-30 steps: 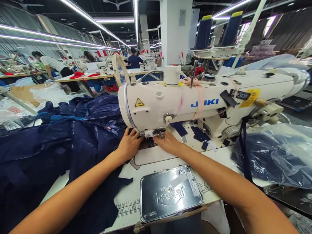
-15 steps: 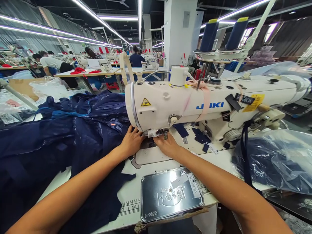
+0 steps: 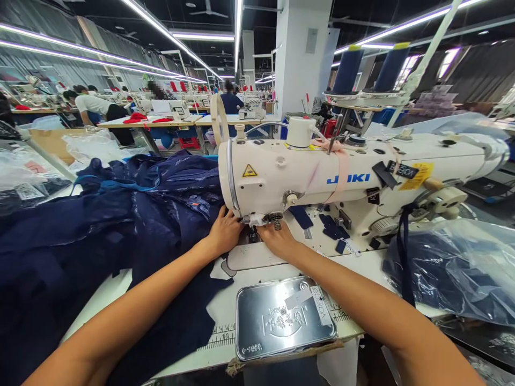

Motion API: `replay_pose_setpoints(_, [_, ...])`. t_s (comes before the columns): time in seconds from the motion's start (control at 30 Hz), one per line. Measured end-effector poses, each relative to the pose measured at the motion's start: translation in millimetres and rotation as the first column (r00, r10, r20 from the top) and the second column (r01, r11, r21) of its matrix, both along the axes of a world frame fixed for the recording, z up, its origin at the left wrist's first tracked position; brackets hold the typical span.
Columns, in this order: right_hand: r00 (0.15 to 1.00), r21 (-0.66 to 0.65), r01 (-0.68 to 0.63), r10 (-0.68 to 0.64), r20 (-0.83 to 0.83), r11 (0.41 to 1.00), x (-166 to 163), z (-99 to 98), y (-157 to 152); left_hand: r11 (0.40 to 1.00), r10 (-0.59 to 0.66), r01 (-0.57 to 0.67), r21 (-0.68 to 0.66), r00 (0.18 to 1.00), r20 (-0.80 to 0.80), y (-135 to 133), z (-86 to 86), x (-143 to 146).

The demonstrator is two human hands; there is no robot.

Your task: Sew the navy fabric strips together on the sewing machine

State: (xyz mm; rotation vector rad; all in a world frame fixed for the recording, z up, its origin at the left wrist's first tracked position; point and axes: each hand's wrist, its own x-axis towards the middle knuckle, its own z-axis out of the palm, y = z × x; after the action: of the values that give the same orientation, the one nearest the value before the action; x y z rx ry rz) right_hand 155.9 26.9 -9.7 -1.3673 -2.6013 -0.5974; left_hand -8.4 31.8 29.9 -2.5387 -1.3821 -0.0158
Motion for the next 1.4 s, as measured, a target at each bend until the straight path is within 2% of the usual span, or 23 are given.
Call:
replay_pose_setpoints(0.1, [1.0, -0.078, 0.01, -0.012, -0.027, 0.997, 5.1, 10.5, -6.7, 0.998, -0.064, 0.061, 0.022, 0.986, 0.153, -20.2, 9.8, -10.3])
replay_pose_setpoints(0.17, [0.995, -0.089, -0.049, 0.041, -0.088, 0.995, 14.8, 13.9, -13.9, 0.986, -0.148, 0.116, 0.115, 0.934, 0.325, -37.7, 20.8, -29.8])
replay_pose_setpoints(0.23, [0.971, -0.035, -0.158, 0.149, -0.188, 0.987, 27.5, 12.9, -22.6, 0.957, -0.177, 0.041, 0.288, 0.868, 0.464, -53.9, 31.8, -57.0])
replay_pose_setpoints(0.27, [0.949, 0.001, -0.207, 0.201, -0.243, 0.978, 33.6, 11.2, -27.2, 0.932, -0.182, -0.003, 0.362, 0.861, 0.475, -60.3, 36.2, -71.2])
replay_pose_setpoints(0.33, [0.899, 0.052, -0.272, 0.273, -0.341, 0.961, 42.5, 7.3, -36.7, 0.906, -0.191, 0.0, 0.424, 0.893, 0.407, -68.8, 41.6, -95.2])
replay_pose_setpoints(0.43, [0.84, 0.074, -0.344, 0.342, -0.422, 0.936, 44.0, 6.7, -51.2, 0.895, -0.236, 0.129, 0.428, 0.949, 0.209, -73.1, 42.8, -107.8])
replay_pose_setpoints(0.53, [0.815, 0.078, -0.411, 0.404, -0.415, 0.908, 36.8, 14.4, -65.1, 0.884, -0.282, 0.233, 0.406, 0.957, 0.064, -72.3, 40.2, -90.7])
replay_pose_setpoints(0.6, [0.82, 0.084, -0.423, 0.421, -0.389, 0.902, 33.1, 21.1, -74.0, 0.906, -0.249, 0.246, 0.345, 0.968, -0.037, -69.7, 37.2, -71.4])
replay_pose_setpoints(0.7, [0.832, 0.112, -0.413, 0.424, -0.357, 0.904, 35.3, 28.8, -87.2, 0.957, -0.109, 0.152, 0.246, 0.978, -0.179, -64.0, 33.6, -46.1])
replay_pose_setpoints(0.77, [0.848, 0.123, -0.401, 0.419, -0.326, 0.908, 42.6, 31.3, -95.5, 0.968, -0.044, 0.087, 0.237, 0.983, -0.18, -62.1, 34.9, -35.0])
replay_pose_setpoints(0.87, [0.909, 0.104, -0.327, 0.343, -0.238, 0.939, 60.2, 33.1, -102.0, 0.979, -0.029, 0.024, 0.204, 0.999, 0.022, -65.0, 41.2, -22.0])
replay_pose_setpoints(0.97, [0.987, 0.077, -0.101, 0.11, -0.116, 0.992, 82.0, 36.6, -95.3, 1.0, -0.018, 0.013, 0.019, 0.958, 0.287, -70.2, 40.8, -6.7])
replay_pose_setpoints(1.07, [0.983, 0.08, 0.183, -0.185, 0.014, 0.98, 101.2, 42.0, -77.8, 0.991, 0.002, 0.04, -0.124, 0.946, 0.324, -68.5, 26.4, 5.9])
replay_pose_setpoints(1.13, [0.956, 0.1, 0.274, -0.282, 0.078, 0.956, 109.2, 43.6, -65.7, 0.987, -0.016, 0.061, -0.152, 0.96, 0.28, -64.4, 14.3, 7.4])
replay_pose_setpoints(1.27, [0.949, 0.098, 0.281, -0.291, 0.118, 0.955, 114.2, 36.5, -50.5, 0.988, -0.116, 0.138, -0.075, 0.963, 0.242, -62.3, 3.8, -0.2])
replay_pose_setpoints(1.4, [0.961, 0.023, 0.276, -0.276, -0.005, 0.961, 115.5, 24.8, -42.9, 0.99, -0.132, 0.143, -0.02, 0.951, 0.28, -65.7, 13.0, -3.6])
